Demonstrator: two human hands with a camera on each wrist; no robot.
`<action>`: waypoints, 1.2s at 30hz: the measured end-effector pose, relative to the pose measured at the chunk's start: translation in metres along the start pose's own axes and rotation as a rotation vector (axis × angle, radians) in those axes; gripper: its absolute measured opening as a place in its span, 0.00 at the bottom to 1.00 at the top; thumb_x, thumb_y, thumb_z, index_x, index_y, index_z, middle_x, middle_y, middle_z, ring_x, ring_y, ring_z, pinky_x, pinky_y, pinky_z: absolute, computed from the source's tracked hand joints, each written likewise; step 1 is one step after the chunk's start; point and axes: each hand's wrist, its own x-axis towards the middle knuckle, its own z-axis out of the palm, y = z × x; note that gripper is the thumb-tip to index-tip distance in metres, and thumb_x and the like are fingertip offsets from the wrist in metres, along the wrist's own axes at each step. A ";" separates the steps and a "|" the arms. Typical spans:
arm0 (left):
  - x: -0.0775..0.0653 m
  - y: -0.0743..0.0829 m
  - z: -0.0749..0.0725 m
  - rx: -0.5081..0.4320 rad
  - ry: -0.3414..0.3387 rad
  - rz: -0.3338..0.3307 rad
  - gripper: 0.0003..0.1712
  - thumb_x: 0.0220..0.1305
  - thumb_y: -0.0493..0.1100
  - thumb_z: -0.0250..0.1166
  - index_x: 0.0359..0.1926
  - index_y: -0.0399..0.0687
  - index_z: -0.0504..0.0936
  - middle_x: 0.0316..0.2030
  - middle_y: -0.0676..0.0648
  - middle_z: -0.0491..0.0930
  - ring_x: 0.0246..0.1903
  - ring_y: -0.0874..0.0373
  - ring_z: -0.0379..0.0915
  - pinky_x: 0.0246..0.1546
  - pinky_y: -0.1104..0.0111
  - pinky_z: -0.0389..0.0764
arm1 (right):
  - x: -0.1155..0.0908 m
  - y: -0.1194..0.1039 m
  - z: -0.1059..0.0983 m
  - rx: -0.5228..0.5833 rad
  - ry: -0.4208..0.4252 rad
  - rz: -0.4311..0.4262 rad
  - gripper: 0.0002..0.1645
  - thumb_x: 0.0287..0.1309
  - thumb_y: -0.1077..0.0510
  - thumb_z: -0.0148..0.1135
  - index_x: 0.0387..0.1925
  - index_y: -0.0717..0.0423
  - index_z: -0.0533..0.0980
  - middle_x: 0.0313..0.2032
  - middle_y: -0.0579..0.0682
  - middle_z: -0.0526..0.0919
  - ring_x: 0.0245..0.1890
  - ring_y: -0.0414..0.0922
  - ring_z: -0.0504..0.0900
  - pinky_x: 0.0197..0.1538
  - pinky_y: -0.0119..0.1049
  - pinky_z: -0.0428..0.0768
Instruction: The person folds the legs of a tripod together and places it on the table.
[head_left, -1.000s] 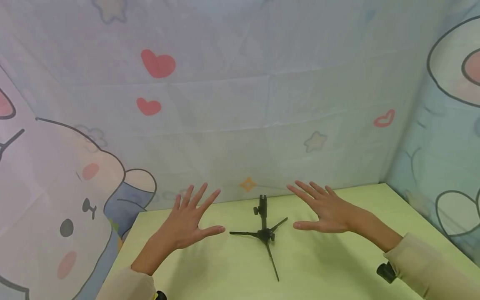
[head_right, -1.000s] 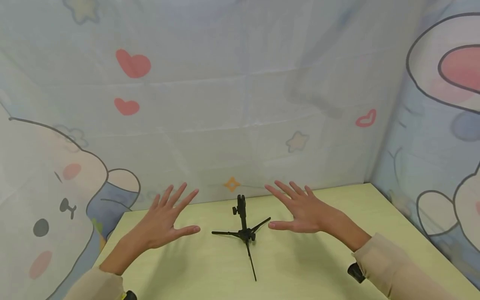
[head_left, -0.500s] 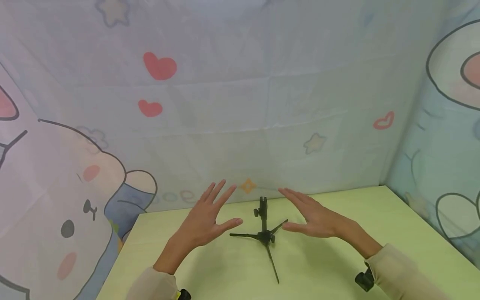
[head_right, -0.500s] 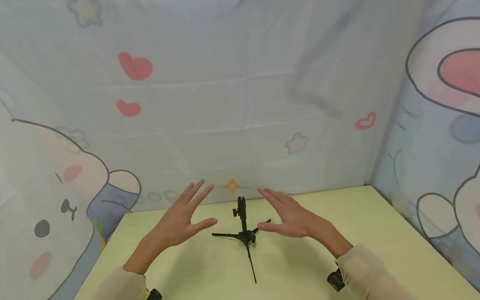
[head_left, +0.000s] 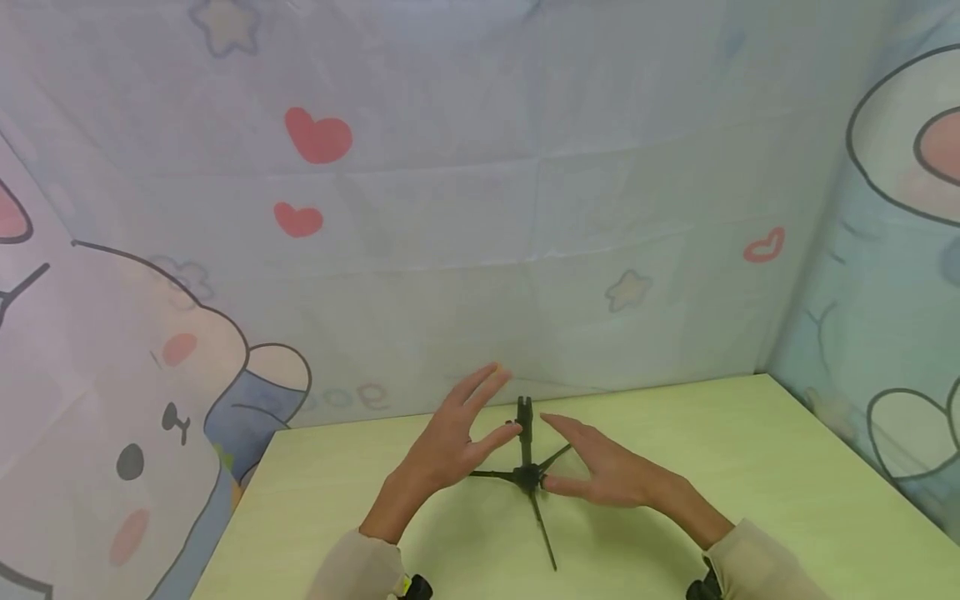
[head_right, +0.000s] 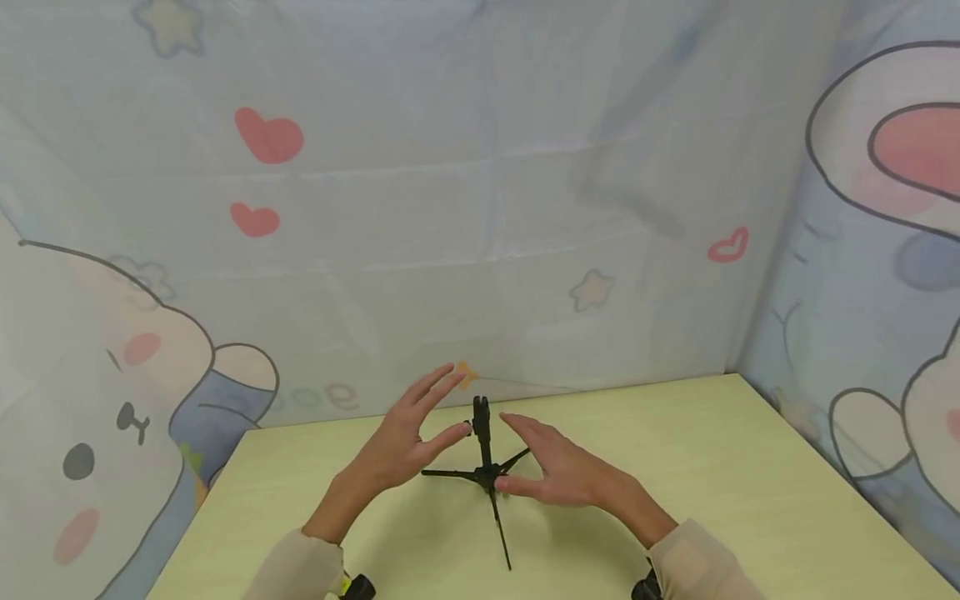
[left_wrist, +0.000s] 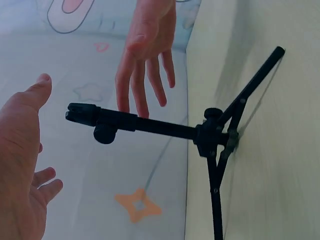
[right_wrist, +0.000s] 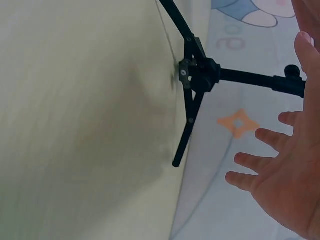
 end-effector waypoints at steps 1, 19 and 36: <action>0.001 0.000 0.003 -0.023 0.015 0.006 0.39 0.73 0.62 0.63 0.80 0.71 0.60 0.80 0.51 0.55 0.78 0.53 0.52 0.68 0.41 0.69 | -0.001 -0.001 0.003 0.006 -0.001 0.005 0.56 0.65 0.26 0.61 0.84 0.37 0.48 0.80 0.40 0.52 0.79 0.50 0.53 0.74 0.63 0.59; 0.015 -0.016 0.054 -0.353 0.213 0.129 0.23 0.70 0.38 0.70 0.65 0.45 0.81 0.59 0.43 0.82 0.55 0.45 0.81 0.53 0.58 0.86 | -0.017 -0.005 0.044 -0.026 0.069 -0.045 0.46 0.66 0.28 0.62 0.71 0.56 0.70 0.65 0.52 0.74 0.64 0.52 0.74 0.62 0.56 0.78; 0.019 -0.016 0.066 -0.448 0.286 0.127 0.22 0.64 0.27 0.70 0.59 0.36 0.84 0.52 0.37 0.85 0.45 0.40 0.86 0.44 0.54 0.89 | 0.000 -0.005 0.070 0.060 0.090 -0.073 0.12 0.67 0.55 0.71 0.38 0.61 0.80 0.25 0.39 0.80 0.23 0.30 0.75 0.26 0.28 0.78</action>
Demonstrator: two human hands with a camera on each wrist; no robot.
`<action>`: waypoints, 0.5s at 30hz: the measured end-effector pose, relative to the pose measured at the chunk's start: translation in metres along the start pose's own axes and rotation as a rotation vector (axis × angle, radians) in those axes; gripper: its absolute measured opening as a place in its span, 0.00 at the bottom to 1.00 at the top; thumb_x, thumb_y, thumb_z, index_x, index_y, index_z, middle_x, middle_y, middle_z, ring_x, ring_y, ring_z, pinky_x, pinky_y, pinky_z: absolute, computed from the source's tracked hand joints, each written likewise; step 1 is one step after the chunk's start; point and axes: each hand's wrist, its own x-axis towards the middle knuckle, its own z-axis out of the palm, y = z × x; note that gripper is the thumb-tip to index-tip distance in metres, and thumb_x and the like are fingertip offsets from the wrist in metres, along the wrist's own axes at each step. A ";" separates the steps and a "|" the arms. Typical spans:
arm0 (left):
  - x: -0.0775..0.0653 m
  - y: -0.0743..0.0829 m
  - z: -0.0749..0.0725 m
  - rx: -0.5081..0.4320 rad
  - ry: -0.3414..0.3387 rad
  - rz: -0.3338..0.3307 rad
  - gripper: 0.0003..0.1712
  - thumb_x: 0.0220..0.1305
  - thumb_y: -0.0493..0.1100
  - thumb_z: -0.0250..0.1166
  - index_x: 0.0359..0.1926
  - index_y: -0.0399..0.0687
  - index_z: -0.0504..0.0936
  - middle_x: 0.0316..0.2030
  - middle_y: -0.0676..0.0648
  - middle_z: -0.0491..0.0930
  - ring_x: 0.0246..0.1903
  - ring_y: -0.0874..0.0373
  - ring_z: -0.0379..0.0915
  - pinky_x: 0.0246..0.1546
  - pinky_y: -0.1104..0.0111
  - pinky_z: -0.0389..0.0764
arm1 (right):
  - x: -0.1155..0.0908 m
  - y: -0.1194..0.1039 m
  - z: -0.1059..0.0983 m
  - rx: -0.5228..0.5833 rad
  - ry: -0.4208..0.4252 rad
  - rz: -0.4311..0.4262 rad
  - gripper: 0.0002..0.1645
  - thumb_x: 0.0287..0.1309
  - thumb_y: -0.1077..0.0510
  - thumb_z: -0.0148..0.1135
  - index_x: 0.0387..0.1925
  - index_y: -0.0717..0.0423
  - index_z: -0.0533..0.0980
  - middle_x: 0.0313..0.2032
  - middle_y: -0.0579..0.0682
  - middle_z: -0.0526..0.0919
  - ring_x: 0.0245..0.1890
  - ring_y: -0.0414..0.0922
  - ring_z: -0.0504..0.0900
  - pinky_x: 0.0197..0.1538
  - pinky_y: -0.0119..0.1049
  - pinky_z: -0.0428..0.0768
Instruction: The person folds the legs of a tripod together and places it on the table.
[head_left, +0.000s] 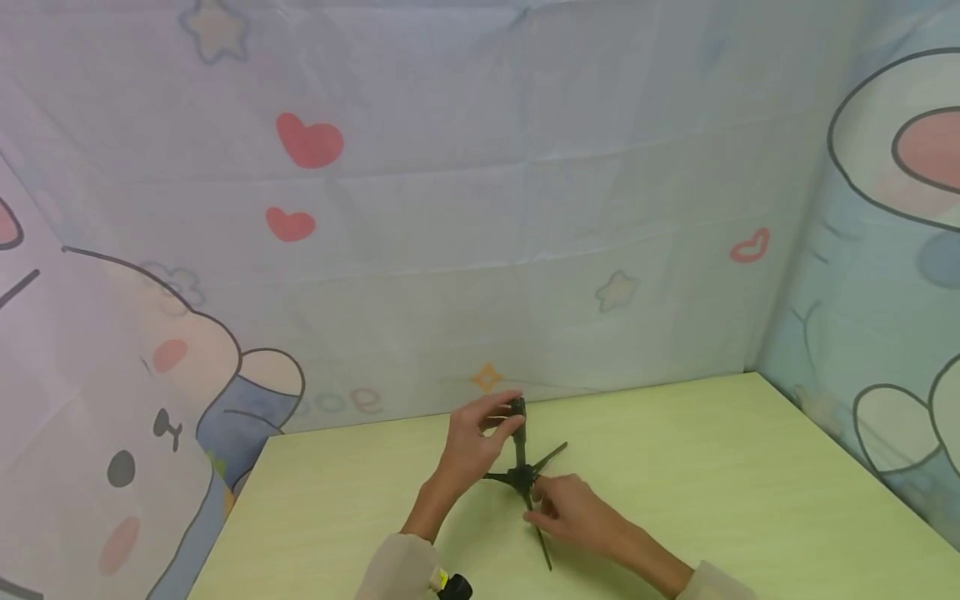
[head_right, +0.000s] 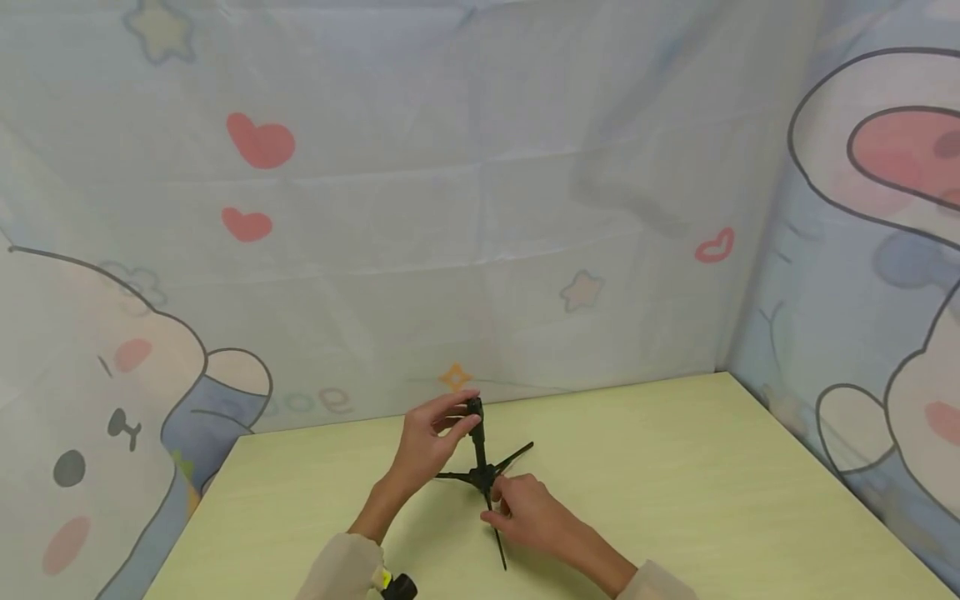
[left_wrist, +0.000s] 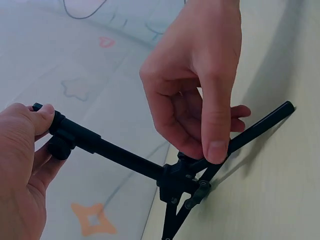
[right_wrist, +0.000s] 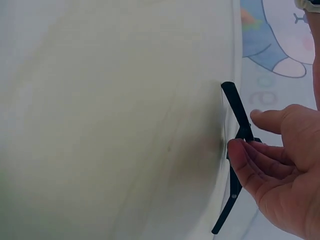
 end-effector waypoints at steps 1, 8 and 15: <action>0.000 0.001 0.000 -0.001 -0.003 -0.005 0.21 0.65 0.28 0.71 0.59 0.38 0.84 0.52 0.38 0.86 0.46 0.42 0.86 0.44 0.55 0.89 | 0.001 0.000 0.002 -0.005 0.010 0.004 0.11 0.66 0.56 0.72 0.37 0.60 0.80 0.24 0.38 0.79 0.22 0.30 0.74 0.26 0.28 0.77; 0.000 0.004 -0.004 -0.038 -0.036 -0.046 0.19 0.68 0.34 0.70 0.59 0.45 0.85 0.51 0.43 0.86 0.47 0.44 0.85 0.46 0.57 0.88 | 0.006 -0.004 0.011 -0.008 0.076 0.077 0.08 0.63 0.63 0.71 0.28 0.56 0.80 0.21 0.39 0.79 0.19 0.30 0.72 0.22 0.28 0.75; 0.000 0.007 -0.005 -0.052 -0.042 -0.054 0.18 0.67 0.33 0.71 0.58 0.44 0.85 0.50 0.42 0.86 0.46 0.43 0.85 0.43 0.55 0.89 | 0.008 -0.010 0.011 -0.022 0.109 0.140 0.14 0.60 0.68 0.65 0.21 0.52 0.76 0.15 0.38 0.72 0.14 0.31 0.66 0.17 0.26 0.66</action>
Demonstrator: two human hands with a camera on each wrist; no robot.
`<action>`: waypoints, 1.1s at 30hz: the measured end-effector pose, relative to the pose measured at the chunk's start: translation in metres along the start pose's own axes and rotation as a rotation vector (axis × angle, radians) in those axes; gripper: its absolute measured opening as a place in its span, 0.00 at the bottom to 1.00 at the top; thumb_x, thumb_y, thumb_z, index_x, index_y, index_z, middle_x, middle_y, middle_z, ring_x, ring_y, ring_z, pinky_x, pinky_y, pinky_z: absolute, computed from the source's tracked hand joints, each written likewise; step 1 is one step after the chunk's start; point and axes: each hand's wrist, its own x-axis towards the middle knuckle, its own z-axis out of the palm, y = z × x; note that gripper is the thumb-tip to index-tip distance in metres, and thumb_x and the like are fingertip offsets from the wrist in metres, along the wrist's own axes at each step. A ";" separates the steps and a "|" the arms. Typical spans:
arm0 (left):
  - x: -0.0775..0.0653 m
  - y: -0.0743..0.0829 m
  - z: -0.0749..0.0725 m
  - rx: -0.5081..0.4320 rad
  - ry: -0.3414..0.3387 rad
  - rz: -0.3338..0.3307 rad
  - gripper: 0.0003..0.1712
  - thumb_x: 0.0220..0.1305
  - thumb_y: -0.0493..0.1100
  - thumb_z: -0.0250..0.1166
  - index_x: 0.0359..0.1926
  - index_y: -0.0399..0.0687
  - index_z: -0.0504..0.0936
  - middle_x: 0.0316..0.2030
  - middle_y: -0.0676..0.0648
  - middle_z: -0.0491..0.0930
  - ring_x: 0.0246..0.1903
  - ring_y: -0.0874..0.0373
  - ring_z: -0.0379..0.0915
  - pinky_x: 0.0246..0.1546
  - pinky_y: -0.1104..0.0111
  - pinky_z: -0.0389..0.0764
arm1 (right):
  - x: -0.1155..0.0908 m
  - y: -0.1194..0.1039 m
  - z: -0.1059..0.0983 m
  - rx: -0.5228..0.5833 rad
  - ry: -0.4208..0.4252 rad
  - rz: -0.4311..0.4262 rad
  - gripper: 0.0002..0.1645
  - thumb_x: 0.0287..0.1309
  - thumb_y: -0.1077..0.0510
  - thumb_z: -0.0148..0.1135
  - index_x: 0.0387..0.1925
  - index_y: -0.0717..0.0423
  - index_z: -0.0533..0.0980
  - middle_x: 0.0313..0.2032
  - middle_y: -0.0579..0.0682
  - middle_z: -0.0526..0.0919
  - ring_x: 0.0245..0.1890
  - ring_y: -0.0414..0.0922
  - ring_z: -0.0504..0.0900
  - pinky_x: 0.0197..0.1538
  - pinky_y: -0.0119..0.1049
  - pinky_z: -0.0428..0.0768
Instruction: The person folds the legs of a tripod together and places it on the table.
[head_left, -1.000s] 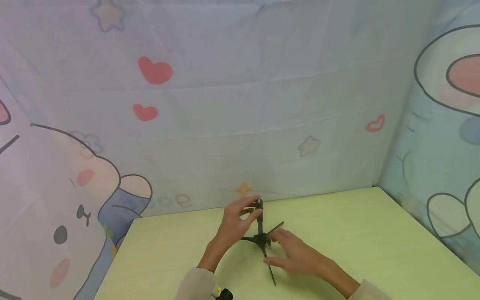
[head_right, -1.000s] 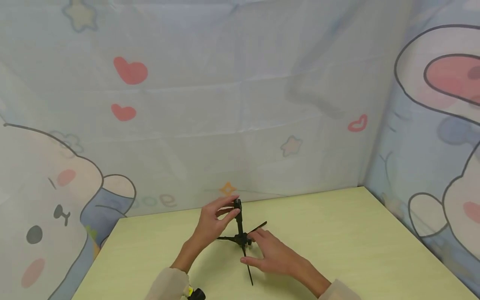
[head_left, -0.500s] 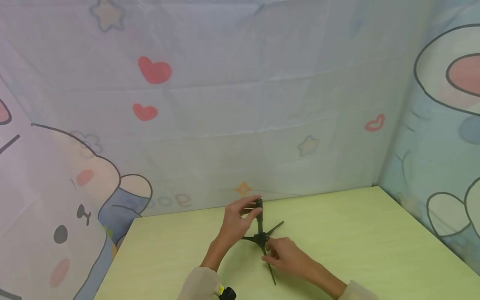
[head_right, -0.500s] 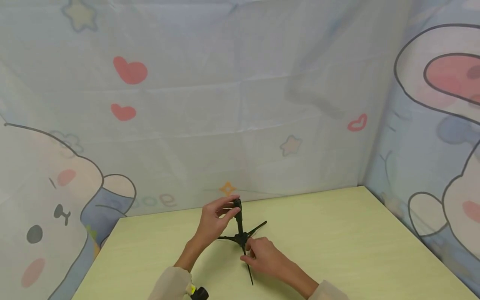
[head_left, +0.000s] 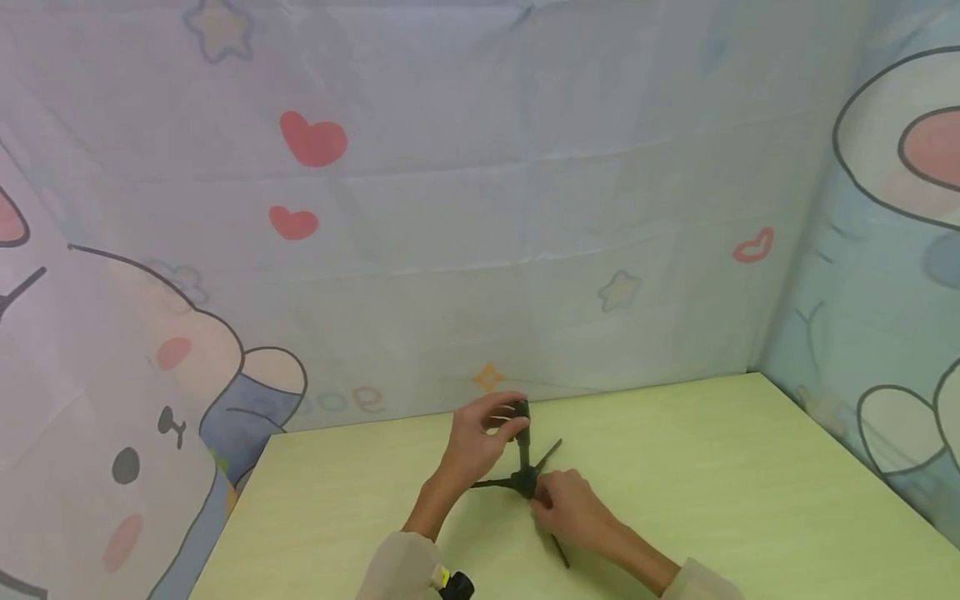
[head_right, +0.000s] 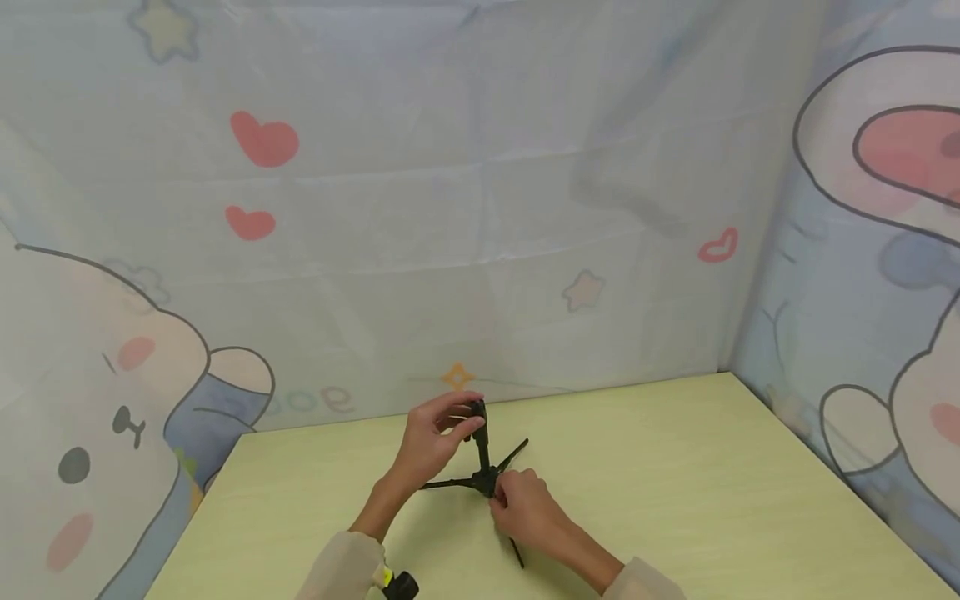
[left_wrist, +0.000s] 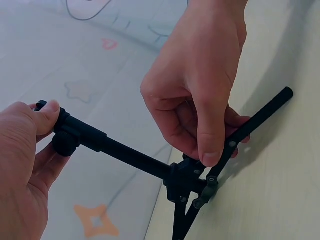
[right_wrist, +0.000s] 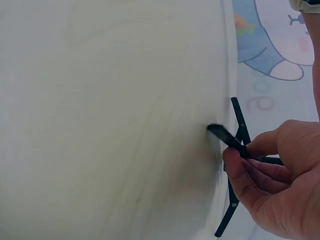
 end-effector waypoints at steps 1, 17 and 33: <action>0.000 0.000 0.000 -0.002 0.003 0.002 0.18 0.67 0.33 0.71 0.58 0.43 0.85 0.50 0.42 0.86 0.46 0.43 0.85 0.43 0.55 0.89 | 0.000 0.000 0.000 -0.003 0.001 0.002 0.14 0.60 0.68 0.65 0.21 0.52 0.77 0.15 0.37 0.72 0.14 0.32 0.66 0.17 0.26 0.66; -0.001 0.008 -0.005 -0.060 -0.007 -0.146 0.18 0.69 0.33 0.70 0.58 0.44 0.85 0.55 0.43 0.84 0.52 0.47 0.83 0.47 0.64 0.87 | 0.004 -0.005 -0.002 -0.034 0.041 -0.012 0.11 0.58 0.71 0.64 0.23 0.58 0.83 0.15 0.39 0.73 0.14 0.32 0.65 0.16 0.24 0.63; 0.002 0.009 -0.002 -0.031 -0.006 -0.139 0.17 0.66 0.30 0.70 0.56 0.41 0.85 0.52 0.41 0.84 0.50 0.42 0.83 0.47 0.66 0.87 | 0.004 -0.007 0.004 -0.072 0.115 -0.003 0.19 0.57 0.73 0.63 0.16 0.52 0.75 0.15 0.40 0.69 0.14 0.32 0.63 0.17 0.24 0.62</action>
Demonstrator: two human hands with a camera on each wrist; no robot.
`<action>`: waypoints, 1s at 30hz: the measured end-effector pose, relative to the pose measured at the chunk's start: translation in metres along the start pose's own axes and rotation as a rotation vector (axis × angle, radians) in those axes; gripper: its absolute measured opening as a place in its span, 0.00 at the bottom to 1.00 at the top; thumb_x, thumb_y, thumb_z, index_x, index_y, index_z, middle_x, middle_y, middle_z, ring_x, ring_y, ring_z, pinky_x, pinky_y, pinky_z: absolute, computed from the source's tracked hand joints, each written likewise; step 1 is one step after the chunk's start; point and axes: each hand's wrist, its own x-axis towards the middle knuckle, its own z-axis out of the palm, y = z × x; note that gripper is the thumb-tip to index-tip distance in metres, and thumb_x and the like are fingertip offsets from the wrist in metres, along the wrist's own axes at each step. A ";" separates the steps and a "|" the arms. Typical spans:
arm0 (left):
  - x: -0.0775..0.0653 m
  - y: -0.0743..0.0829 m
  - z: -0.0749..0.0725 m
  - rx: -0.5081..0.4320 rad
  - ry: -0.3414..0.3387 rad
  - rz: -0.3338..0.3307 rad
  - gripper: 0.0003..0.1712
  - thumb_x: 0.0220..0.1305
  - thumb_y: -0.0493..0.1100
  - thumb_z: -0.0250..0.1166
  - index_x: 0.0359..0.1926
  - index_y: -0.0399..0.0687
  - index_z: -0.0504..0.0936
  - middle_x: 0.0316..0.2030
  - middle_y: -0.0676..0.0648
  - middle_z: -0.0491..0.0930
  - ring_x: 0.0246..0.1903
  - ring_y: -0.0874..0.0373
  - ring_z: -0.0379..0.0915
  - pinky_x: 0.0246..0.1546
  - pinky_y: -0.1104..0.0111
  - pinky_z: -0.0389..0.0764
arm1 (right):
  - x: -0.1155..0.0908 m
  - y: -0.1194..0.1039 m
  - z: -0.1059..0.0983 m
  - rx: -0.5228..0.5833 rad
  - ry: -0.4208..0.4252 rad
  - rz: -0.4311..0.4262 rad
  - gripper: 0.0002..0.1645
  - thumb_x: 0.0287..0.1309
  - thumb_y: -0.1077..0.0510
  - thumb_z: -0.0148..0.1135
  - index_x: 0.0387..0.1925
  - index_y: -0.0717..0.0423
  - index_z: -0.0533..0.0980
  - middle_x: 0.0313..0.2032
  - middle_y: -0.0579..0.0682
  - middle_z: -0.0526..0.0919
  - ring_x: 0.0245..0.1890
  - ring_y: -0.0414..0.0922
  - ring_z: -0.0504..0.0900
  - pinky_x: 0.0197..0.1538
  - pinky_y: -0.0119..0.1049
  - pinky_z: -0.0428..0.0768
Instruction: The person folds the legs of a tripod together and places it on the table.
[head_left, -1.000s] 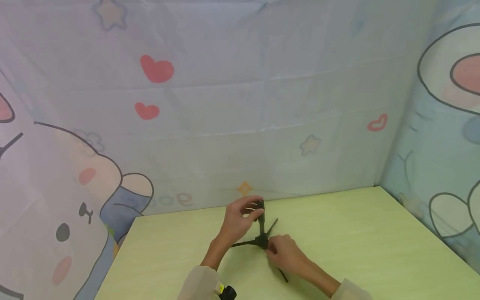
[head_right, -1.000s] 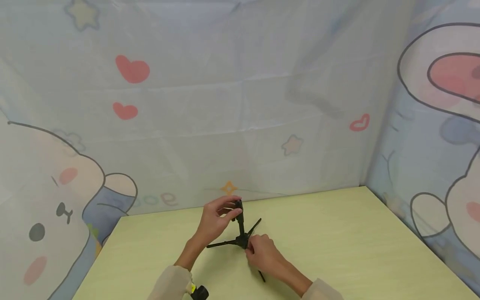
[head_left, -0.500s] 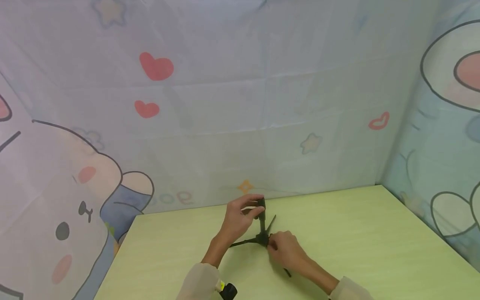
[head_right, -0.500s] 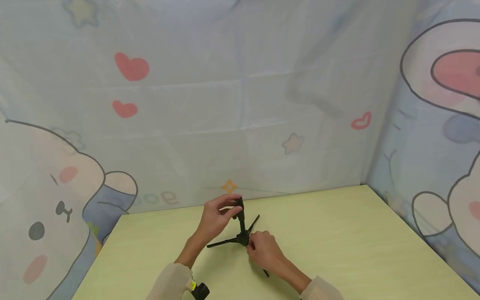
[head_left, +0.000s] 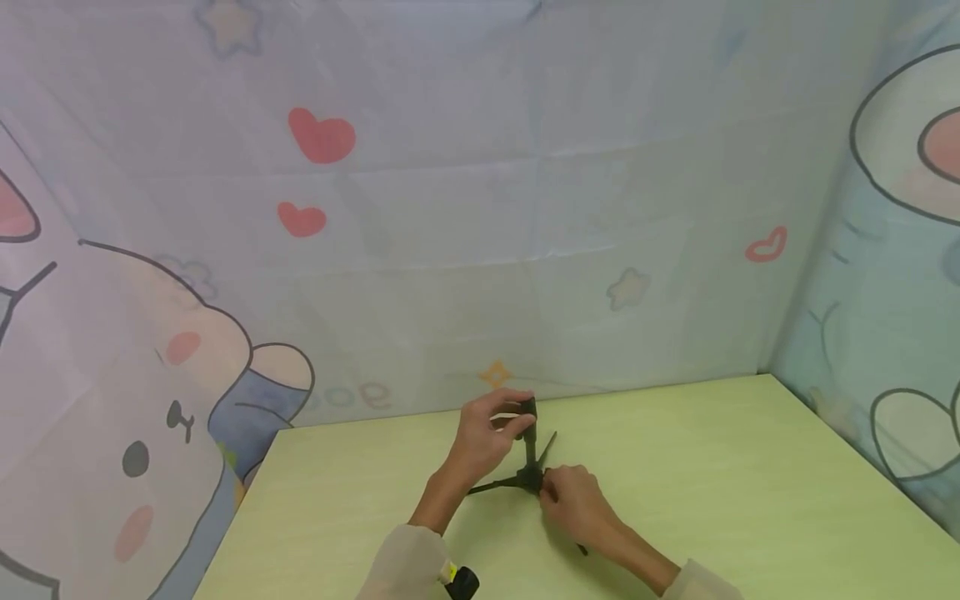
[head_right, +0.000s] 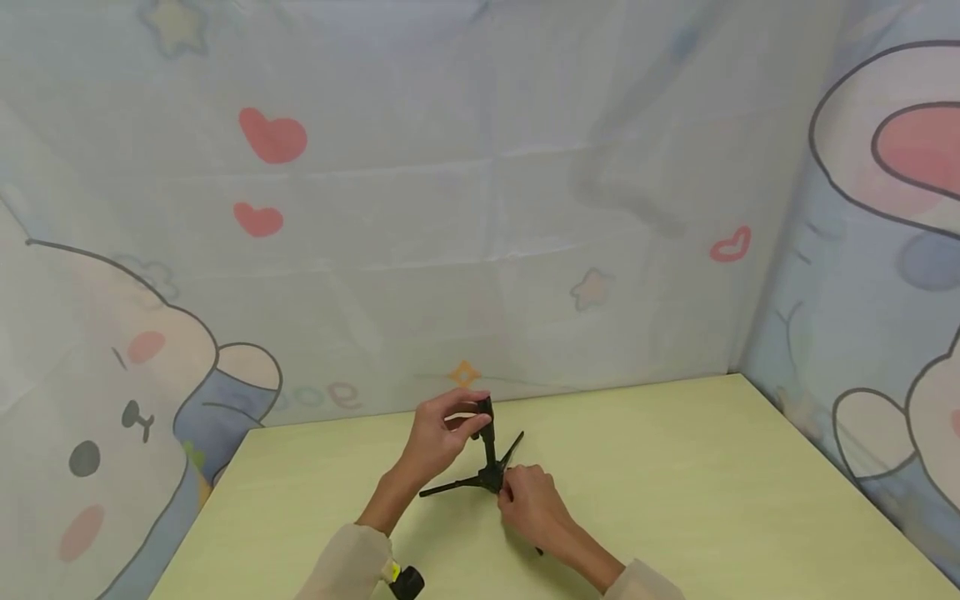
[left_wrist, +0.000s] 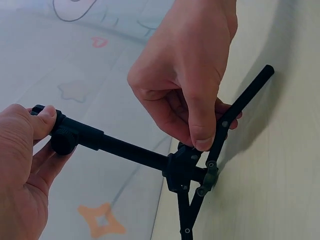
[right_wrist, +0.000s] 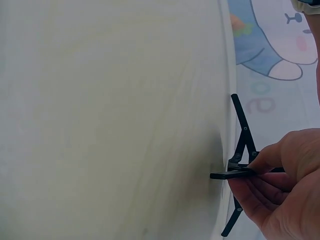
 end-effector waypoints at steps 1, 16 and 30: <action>0.000 0.000 0.000 0.007 -0.005 0.000 0.17 0.67 0.30 0.70 0.56 0.42 0.85 0.52 0.42 0.84 0.50 0.42 0.84 0.47 0.66 0.87 | 0.000 0.000 0.000 -0.003 0.001 -0.001 0.19 0.57 0.73 0.63 0.16 0.52 0.75 0.15 0.39 0.69 0.14 0.31 0.63 0.17 0.24 0.62; 0.000 0.002 -0.002 0.021 -0.001 0.027 0.16 0.67 0.31 0.70 0.55 0.41 0.86 0.52 0.41 0.85 0.50 0.42 0.84 0.47 0.65 0.87 | -0.001 -0.002 0.000 -0.024 0.107 -0.040 0.16 0.56 0.71 0.68 0.18 0.52 0.77 0.16 0.37 0.72 0.16 0.31 0.64 0.19 0.27 0.67; -0.003 0.002 0.000 0.052 0.005 0.046 0.17 0.67 0.30 0.70 0.56 0.41 0.85 0.52 0.41 0.85 0.49 0.43 0.84 0.46 0.66 0.87 | 0.004 -0.008 -0.017 -0.039 -0.050 -0.018 0.23 0.58 0.68 0.71 0.11 0.51 0.74 0.10 0.34 0.65 0.12 0.31 0.60 0.16 0.26 0.60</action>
